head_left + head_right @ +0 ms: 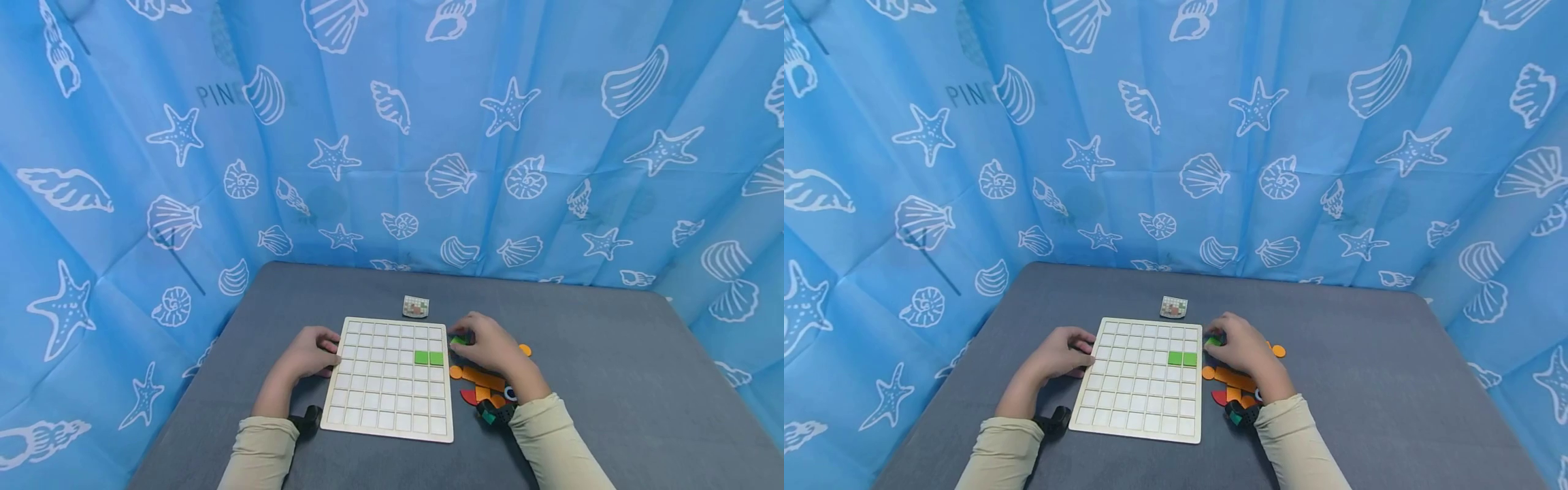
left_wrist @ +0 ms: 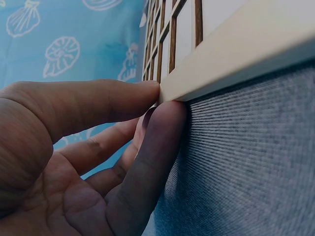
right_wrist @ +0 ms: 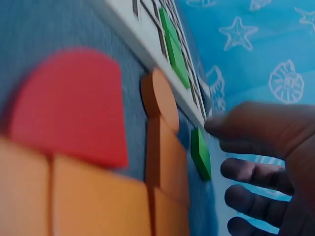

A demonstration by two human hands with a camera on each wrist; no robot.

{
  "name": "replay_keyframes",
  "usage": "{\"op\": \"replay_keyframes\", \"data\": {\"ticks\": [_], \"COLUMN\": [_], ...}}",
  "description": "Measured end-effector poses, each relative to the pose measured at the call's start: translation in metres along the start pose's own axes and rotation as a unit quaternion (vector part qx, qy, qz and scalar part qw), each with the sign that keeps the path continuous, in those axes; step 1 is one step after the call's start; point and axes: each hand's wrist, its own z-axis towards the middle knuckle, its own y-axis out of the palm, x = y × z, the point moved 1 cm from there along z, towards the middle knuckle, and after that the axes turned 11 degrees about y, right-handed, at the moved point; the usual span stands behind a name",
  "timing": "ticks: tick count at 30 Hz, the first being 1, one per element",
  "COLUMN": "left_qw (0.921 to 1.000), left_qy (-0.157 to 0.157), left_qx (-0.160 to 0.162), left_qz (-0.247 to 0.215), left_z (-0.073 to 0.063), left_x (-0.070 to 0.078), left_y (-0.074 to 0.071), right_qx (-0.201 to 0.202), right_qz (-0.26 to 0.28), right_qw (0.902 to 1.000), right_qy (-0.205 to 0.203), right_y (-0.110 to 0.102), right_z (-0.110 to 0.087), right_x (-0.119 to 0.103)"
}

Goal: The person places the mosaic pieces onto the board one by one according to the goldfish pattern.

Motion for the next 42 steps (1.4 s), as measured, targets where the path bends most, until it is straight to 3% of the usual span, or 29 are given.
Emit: {"op": "replay_keyframes", "data": {"ticks": [8,14,21,30,42], "left_qw": [1.0,1.0,1.0,1.0,1.0], "left_qy": [-0.003,-0.004,-0.004,-0.003,0.003], "left_qx": [-0.002,-0.003,-0.002,0.004,0.0], "left_qz": [-0.002,-0.005,-0.003,-0.001,-0.003], "left_z": [0.0,0.0,-0.001,0.0,0.001], "left_x": [0.001,0.002,0.001,0.001,-0.002], "left_y": [-0.001,-0.001,0.001,0.001,0.0], "right_qx": [-0.008,-0.015,-0.013,-0.052,-0.076], "right_qz": [-0.032,-0.028,0.0,0.007,0.008], "right_qw": [0.9988,0.9987,0.9999,0.9972,0.9954], "right_qy": [0.037,0.04,0.004,-0.053,-0.058], "right_y": [-0.001,-0.002,-0.001,0.013,0.023], "right_z": [0.001,0.001,0.0,0.011,0.018], "right_x": [0.008,0.006,-0.005,-0.04,-0.048]}}
